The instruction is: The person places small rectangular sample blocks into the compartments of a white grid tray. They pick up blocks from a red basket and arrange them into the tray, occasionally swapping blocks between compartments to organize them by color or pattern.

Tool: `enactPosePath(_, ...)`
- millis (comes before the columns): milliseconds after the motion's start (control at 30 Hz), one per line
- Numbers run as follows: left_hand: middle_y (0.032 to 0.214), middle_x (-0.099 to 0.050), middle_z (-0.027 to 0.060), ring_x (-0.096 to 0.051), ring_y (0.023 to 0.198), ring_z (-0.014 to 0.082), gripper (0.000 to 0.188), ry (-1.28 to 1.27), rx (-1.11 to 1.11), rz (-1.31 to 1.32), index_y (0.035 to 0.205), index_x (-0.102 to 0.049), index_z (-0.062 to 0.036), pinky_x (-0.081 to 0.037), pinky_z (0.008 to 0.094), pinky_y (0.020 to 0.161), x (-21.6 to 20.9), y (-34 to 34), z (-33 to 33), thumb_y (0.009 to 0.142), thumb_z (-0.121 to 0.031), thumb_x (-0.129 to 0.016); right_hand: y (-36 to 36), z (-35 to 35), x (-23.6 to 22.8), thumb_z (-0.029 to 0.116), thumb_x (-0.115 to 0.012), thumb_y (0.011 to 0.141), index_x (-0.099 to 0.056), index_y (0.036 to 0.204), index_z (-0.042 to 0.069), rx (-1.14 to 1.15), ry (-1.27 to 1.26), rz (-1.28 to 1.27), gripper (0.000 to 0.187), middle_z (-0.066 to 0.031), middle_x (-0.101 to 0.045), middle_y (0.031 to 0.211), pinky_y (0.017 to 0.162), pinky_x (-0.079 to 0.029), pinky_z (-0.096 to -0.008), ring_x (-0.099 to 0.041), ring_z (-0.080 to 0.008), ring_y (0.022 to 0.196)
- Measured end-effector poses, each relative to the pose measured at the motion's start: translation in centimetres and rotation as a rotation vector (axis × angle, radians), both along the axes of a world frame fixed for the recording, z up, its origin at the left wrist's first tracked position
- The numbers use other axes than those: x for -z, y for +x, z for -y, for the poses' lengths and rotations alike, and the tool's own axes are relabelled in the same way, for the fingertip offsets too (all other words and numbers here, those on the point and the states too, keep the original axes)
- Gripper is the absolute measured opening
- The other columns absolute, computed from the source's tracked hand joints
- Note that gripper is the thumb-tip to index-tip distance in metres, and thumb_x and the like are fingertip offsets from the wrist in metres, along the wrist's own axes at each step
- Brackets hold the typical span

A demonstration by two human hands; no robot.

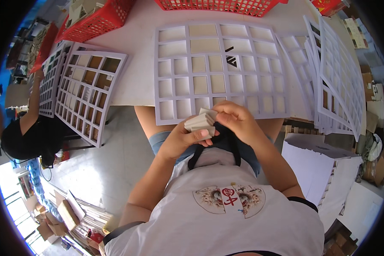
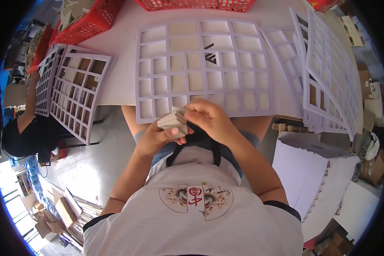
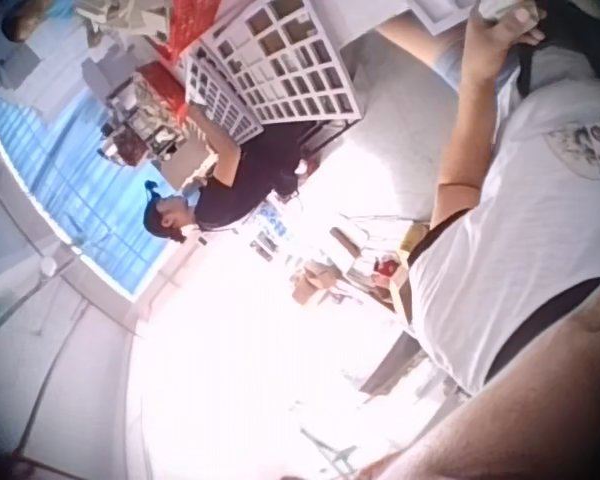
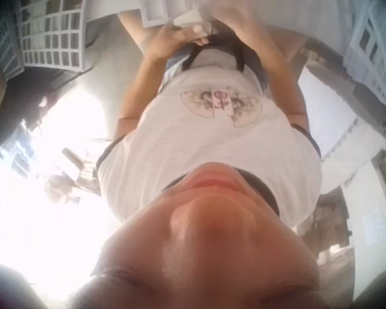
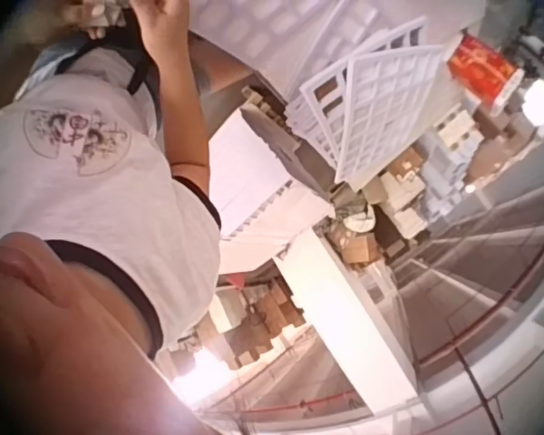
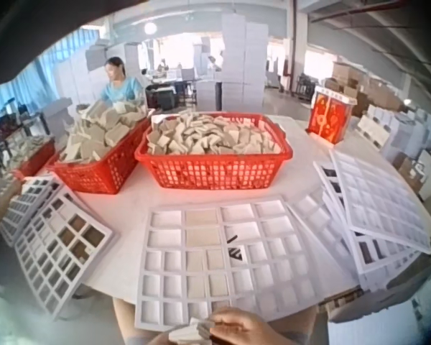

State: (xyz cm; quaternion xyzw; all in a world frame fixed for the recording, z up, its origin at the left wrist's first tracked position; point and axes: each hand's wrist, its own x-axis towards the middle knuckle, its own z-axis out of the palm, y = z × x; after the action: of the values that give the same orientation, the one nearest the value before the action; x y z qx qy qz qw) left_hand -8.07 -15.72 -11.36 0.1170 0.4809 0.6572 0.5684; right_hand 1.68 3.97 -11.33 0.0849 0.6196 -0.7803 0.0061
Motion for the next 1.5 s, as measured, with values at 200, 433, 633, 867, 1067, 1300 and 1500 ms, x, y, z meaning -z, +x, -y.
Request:
enactPosePath(200, 0.107, -0.067, 0.0186, -0.068, 0.084, 0.0192, 0.055, -0.036, -0.107, 0.029, 0.13, -0.046, 0.0001, -0.057, 0.0321, 0.077, 0.3, 0.4, 0.5, 0.091, -0.033, -0.068, -2.0, 0.3, -0.8, 0.005, -0.063, 0.092, -0.063, 0.104, -0.003, 0.268, 0.09, 0.043, 0.015, -0.0005, -0.059, 0.09, 0.068, -0.046, -0.0253, -0.054, -0.0075, 0.077)
enactPosePath(433, 0.107, -0.066, 0.0148, -0.068, 0.094, 0.024, 0.055, -0.186, -0.108, 0.042, 0.127, -0.046, 0.0004, -0.056, 0.0334, 0.083, 2.0, 1.1, 3.1, 0.091, -0.035, -0.068, -5.4, 1.0, 3.0, 0.0, -0.064, 0.086, -0.062, 0.103, -0.001, 0.195, 0.668, -0.047, 0.017, -0.0084, -0.06, 0.076, 0.058, -0.045, -0.0285, -0.055, -0.0127, 0.063)
enactPosePath(633, 0.108, -0.066, 0.0152, -0.068, 0.096, 0.0246, 0.053, -0.1, -0.232, 0.001, 0.123, -0.045, 0.0015, -0.055, 0.0342, 0.084, 2.3, 1.3, 2.1, 0.092, -0.034, -0.069, -5.8, 2.2, 2.5, 0.001, -0.064, 0.083, -0.062, 0.096, 0.002, 0.321, 0.533, 0.13, 0.013, -0.0153, -0.064, 0.084, 0.067, -0.049, -0.0386, -0.063, -0.0328, 0.076)
enactPosePath(867, 0.11, -0.066, 0.0141, -0.067, 0.098, 0.0237, 0.045, -0.08, -0.29, -0.059, 0.12, -0.049, 0.0023, -0.055, 0.0336, 0.084, 2.9, 0.9, 2.1, 0.092, -0.027, -0.069, -3.6, 1.5, 3.7, 0.006, -0.064, 0.079, -0.066, 0.097, 0.004, 0.051, 1.367, -0.333, 0.018, -0.0163, -0.056, 0.119, 0.083, -0.047, -0.0425, -0.056, -0.0315, 0.106)
enactPosePath(1067, 0.109, -0.066, 0.0125, -0.067, 0.099, 0.0219, 0.044, -0.092, -0.176, -0.033, 0.121, -0.051, 0.0008, -0.054, 0.0328, 0.084, 2.2, 0.7, 2.6, 0.09, -0.023, -0.071, -0.8, 1.4, 1.3, 0.009, -0.066, 0.085, -0.066, 0.106, 0.001, 0.119, 1.01, -0.381, 0.022, -0.0112, -0.054, 0.122, 0.088, -0.044, -0.0387, -0.053, -0.0265, 0.109)
enactPosePath(1300, 0.109, -0.063, 0.0126, -0.064, 0.097, 0.0211, 0.057, 0.002, -0.052, -0.024, 0.137, -0.041, -0.0019, -0.057, 0.0344, 0.077, 1.5, 2.5, -0.5, 0.093, -0.028, -0.067, 2.0, 1.2, 0.0, 0.003, -0.066, 0.087, -0.065, 0.096, 0.0, 0.119, 0.326, -0.088, 0.01, -0.0067, -0.063, 0.095, 0.068, -0.046, -0.0255, -0.058, -0.0136, 0.078)
enactPosePath(1500, 0.108, -0.063, 0.0144, -0.065, 0.08, 0.018, 0.058, 0.13, -0.059, 0.126, 0.141, -0.039, -0.0019, -0.054, 0.0297, 0.057, 1.8, 3.0, -2.5, 0.1, -0.04, -0.051, 2.9, 0.6, -0.2, 0.005, -0.062, 0.093, -0.065, 0.099, -0.002, 0.21, 0.046, 0.003, 0.009, -0.0044, -0.064, 0.088, 0.064, -0.047, -0.0237, -0.058, -0.0102, 0.075)
